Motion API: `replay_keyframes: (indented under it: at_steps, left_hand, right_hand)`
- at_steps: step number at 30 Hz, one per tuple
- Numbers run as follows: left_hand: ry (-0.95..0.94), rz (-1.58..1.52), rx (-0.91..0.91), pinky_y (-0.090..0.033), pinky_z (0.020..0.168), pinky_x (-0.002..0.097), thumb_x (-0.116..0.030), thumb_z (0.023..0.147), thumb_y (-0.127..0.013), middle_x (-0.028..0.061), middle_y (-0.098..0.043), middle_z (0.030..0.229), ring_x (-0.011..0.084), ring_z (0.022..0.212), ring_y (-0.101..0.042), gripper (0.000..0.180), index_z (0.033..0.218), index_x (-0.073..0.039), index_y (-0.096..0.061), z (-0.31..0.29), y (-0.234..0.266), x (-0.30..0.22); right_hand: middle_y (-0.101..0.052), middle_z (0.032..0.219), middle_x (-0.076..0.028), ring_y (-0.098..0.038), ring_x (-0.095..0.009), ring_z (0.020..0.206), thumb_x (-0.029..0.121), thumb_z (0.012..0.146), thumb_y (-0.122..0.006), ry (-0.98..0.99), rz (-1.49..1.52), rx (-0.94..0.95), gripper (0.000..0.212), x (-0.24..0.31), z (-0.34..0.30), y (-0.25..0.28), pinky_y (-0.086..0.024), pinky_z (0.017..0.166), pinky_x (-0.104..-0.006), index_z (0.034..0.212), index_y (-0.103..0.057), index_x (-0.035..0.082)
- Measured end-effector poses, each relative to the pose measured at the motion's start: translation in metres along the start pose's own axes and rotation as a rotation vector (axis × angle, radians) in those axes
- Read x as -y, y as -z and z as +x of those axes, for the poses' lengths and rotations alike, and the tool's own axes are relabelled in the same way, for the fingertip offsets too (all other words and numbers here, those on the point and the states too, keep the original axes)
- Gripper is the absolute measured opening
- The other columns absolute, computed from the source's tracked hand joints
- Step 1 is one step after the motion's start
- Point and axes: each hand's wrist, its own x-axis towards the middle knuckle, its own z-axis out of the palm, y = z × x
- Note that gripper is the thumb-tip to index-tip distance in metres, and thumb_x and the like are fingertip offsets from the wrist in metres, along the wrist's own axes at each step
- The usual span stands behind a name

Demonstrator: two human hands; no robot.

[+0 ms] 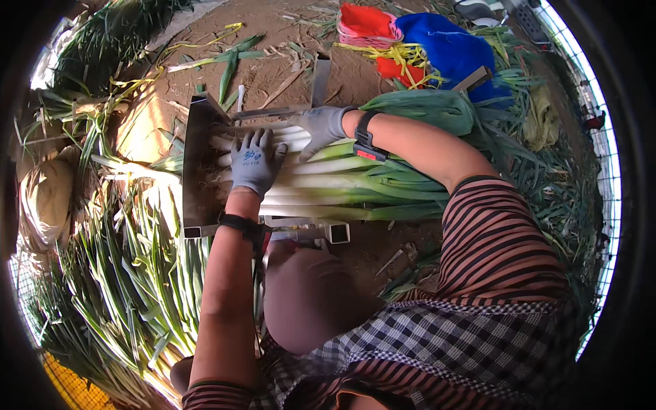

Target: The person gathers leeks from a pile, peels away the outer layers, and aligns the cleaned stalks in a metal frame.

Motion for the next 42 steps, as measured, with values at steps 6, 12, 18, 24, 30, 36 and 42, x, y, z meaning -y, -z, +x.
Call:
replay_keyframes:
  at_steps: [6,12,18,24,30,36,42]
  left_hand:
    - [-0.113,-0.519,-0.12,-0.045,0.096,0.0414,-0.032,0.091,-0.062,0.0168,-0.064,0.117,0.0356,0.11,-0.059,0.04,0.122,-0.008,-0.062,-0.119,0.087,0.015]
    - [0.465,-0.822,-0.323,-0.048,0.089,0.0299,-0.02,0.096,-0.058,0.0131,-0.068,0.113,0.0176,0.1,-0.064,0.033,0.121,0.003,-0.062,-0.366,0.192,0.09]
    - [0.847,-0.706,-0.769,-0.042,0.103,0.0348,-0.022,0.102,-0.042,0.0174,-0.065,0.118,0.0232,0.113,-0.061,0.04,0.125,0.008,-0.057,-0.525,0.198,0.105]
    - [0.963,-0.655,-1.036,-0.042,0.104,0.0358,-0.024,0.104,-0.04,0.0194,-0.065,0.118,0.0242,0.111,-0.062,0.042,0.126,0.007,-0.056,-0.562,0.204,0.059]
    - [0.927,-0.694,-1.259,-0.045,0.102,0.0417,-0.028,0.105,-0.033,0.0236,-0.063,0.118,0.0314,0.11,-0.062,0.048,0.127,0.01,-0.053,-0.603,0.229,0.057]
    - [0.932,-0.698,-1.308,-0.033,0.112,0.0455,-0.037,0.103,-0.032,0.0259,-0.053,0.134,0.0345,0.123,-0.053,0.059,0.138,0.01,-0.04,-0.631,0.217,0.039]
    - [0.934,-0.679,-1.277,-0.032,0.113,0.0466,-0.042,0.102,-0.031,0.0265,-0.049,0.138,0.0371,0.126,-0.05,0.065,0.14,0.01,-0.037,-0.647,0.215,0.037]
  right_hand:
    - [-0.051,0.131,-0.019,-0.049,-0.036,0.124,0.044,0.09,-0.059,0.082,-0.226,-0.386,0.056,0.009,-0.023,0.022,-0.039,0.105,-0.0434,0.129,-0.051,0.004]
    - [-0.056,0.126,-0.013,-0.051,-0.032,0.121,0.028,0.089,-0.06,0.281,-0.601,-0.458,0.035,0.099,-0.08,0.098,-0.041,0.101,-0.0412,0.117,-0.061,0.007]
    - [-0.064,0.1,-0.016,-0.061,-0.031,0.099,0.027,0.086,-0.064,0.812,-0.571,-0.32,0.032,0.281,-0.052,0.118,-0.049,0.087,-0.0384,0.103,-0.064,0.001]
    - [-0.065,0.09,-0.018,-0.064,-0.036,0.088,0.03,0.083,-0.063,0.992,-0.601,0.451,0.036,0.445,-0.004,0.051,-0.051,0.078,-0.0438,0.101,-0.063,-0.001]
    - [-0.071,0.088,-0.018,-0.067,-0.036,0.082,0.033,0.08,-0.064,1.088,-0.59,0.795,0.037,0.542,0.11,-0.197,-0.052,0.073,-0.0459,0.096,-0.072,0.0]
    - [-0.065,0.109,-0.016,-0.06,-0.03,0.101,0.026,0.082,-0.061,1.128,-0.854,0.279,0.039,0.542,0.098,-0.4,-0.047,0.081,-0.042,0.114,-0.066,0.004]
    - [-0.06,0.102,-0.013,-0.056,-0.027,0.092,0.023,0.085,-0.053,1.116,-0.67,-0.249,0.029,0.52,0.087,-0.446,-0.044,0.082,-0.0416,0.105,-0.063,0.004]
